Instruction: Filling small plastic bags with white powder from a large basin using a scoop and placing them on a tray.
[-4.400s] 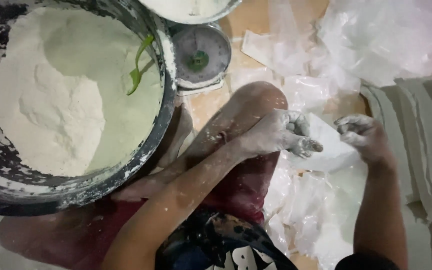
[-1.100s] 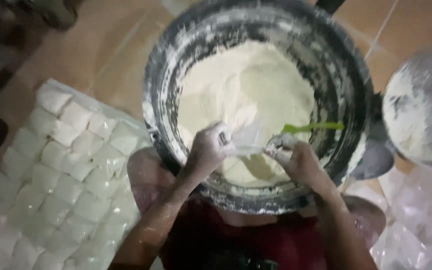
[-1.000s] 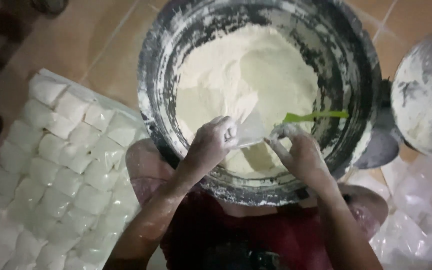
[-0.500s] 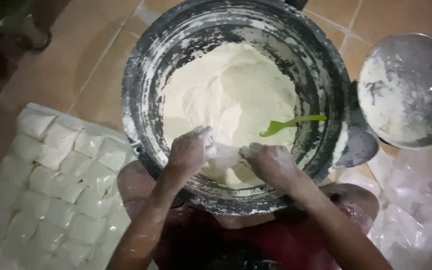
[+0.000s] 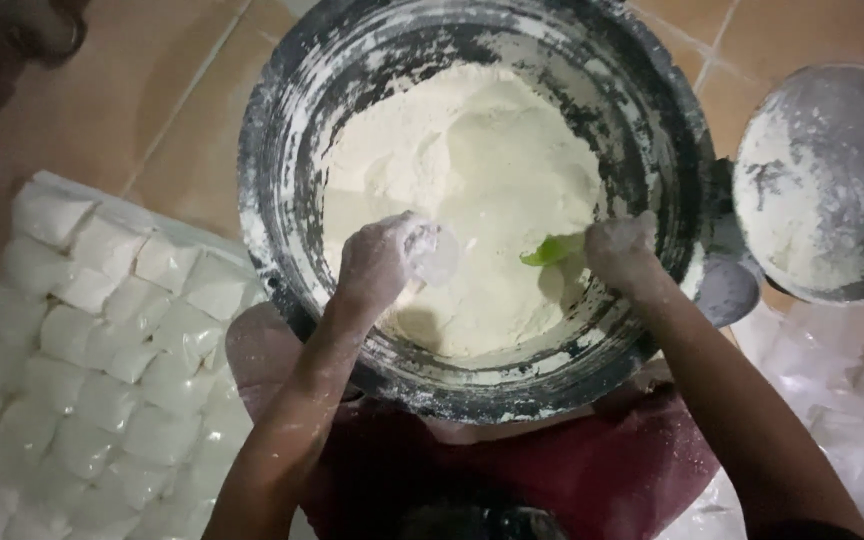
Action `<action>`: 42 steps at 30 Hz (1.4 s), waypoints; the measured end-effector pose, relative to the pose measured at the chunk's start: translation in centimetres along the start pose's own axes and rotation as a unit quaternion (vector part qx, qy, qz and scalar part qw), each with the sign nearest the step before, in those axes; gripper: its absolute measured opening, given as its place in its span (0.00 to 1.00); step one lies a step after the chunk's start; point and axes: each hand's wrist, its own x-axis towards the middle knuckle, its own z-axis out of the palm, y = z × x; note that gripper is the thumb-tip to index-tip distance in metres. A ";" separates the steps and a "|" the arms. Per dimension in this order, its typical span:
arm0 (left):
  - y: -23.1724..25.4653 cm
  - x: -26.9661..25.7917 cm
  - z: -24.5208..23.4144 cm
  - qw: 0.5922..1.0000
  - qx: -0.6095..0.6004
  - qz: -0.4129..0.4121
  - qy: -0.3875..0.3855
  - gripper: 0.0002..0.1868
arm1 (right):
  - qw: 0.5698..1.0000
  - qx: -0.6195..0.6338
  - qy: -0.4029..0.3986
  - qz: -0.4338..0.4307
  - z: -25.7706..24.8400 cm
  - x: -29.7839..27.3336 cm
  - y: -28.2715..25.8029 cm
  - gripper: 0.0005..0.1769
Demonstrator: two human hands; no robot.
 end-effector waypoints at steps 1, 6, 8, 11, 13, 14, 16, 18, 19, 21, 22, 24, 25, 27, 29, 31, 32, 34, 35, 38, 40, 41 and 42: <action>-0.1 0.0 -0.1 1.000 0.011 0.001 0.003 0.13 | 1.000 0.008 -0.016 -0.013 -0.6 -0.4 0.1 0.18; 0.3 -0.1 0.1 1.000 0.023 0.003 0.005 0.16 | 0.998 0.021 -0.054 -0.014 -2.4 -2.3 0.0 0.21; 0.4 0.1 0.3 0.999 0.026 0.038 0.003 0.15 | 0.980 0.035 0.189 -0.059 -0.9 -3.2 0.7 0.15; -0.3 1.6 1.9 0.996 0.044 0.072 -0.020 0.16 | 0.975 -0.031 0.197 -0.100 1.1 -3.0 0.5 0.12; 0.9 1.1 1.1 0.996 0.054 0.050 -0.045 0.17 | 0.991 0.012 0.036 -0.127 -7.3 -6.5 -3.8 0.11; 1.6 1.0 0.7 0.995 0.065 0.027 -0.070 0.18 | 0.979 0.055 -0.126 -0.148 -11.5 -8.2 -5.8 0.20; 2.3 0.4 0.5 0.994 0.081 0.031 -0.070 0.17 | 0.975 0.087 -0.066 -0.195 -7.5 -6.6 -8.4 0.15; 2.6 -0.1 0.2 0.992 0.097 0.035 -0.073 0.16 | 0.964 0.120 -0.006 -0.239 -5.7 -5.9 -9.9 0.20; 2.7 -0.3 0.1 0.993 0.072 0.040 -0.084 0.16 | 0.962 0.135 -0.006 -0.237 -5.9 -6.1 -9.8 0.22; 2.6 -0.2 0.2 0.994 0.046 0.046 -0.093 0.16 | 0.961 0.149 -0.004 -0.234 -6.6 -7.5 -8.6 0.23; 2.4 -0.1 0.4 0.993 0.058 0.063 -0.086 0.14 | 0.966 0.154 0.023 -0.206 -7.0 -8.7 -7.4 0.21; 2.5 -0.1 0.5 0.992 0.067 0.080 -0.077 0.13 | 0.970 0.156 0.051 -0.178 -8.9 -11.8 -4.7 0.20; 2.7 -0.3 0.3 0.993 0.041 0.082 -0.071 0.12 | 0.972 0.187 0.019 -0.141 -10.3 -13.5 -3.3 0.19; 2.3 -0.1 1.1 0.994 0.012 0.083 -0.064 0.12 | 0.971 0.215 -0.012 -0.104 -11.8 -16.6 -1.2 0.20; 1.0 0.5 2.9 0.981 -0.011 0.193 0.025 0.22 | 0.961 0.272 0.034 -0.045 -12.0 -19.2 0.4 0.20; 1.1 0.8 3.6 0.980 -0.030 0.196 0.016 0.21 | 0.947 0.313 0.064 -0.029 -13.3 -21.4 0.4 0.20; 1.2 0.9 3.9 0.978 -0.048 0.201 0.006 0.20 | 0.930 0.356 0.094 -0.011 -13.9 -22.6 0.5 0.21; 1.4 0.7 4.0 0.978 -0.075 0.192 0.014 0.19 | 0.958 0.273 0.094 -0.001 -13.6 -22.1 -0.5 0.22; 1.5 0.7 3.9 0.978 -0.102 0.181 0.024 0.17 | 0.978 0.188 0.095 0.008 -13.5 -21.8 -1.0 0.23; 2.1 -0.3 2.7 0.981 -0.144 0.130 -0.012 0.12 | 0.972 0.203 0.120 -0.008 -16.7 -22.1 -2.5 0.17; 2.6 -1.4 1.4 0.975 -0.178 0.129 -0.012 0.11 | 0.978 0.165 0.123 -0.034 -19.5 -22.9 -3.4 0.16; 2.9 -2.0 0.8 0.969 -0.213 0.128 -0.017 0.10 | 0.983 0.128 0.122 -0.059 -20.9 -23.4 -3.8 0.16; 2.7 -1.8 0.7 0.969 -0.212 0.128 -0.015 0.10 | 0.982 0.128 0.124 -0.059 -21.8 -23.2 -4.6 0.16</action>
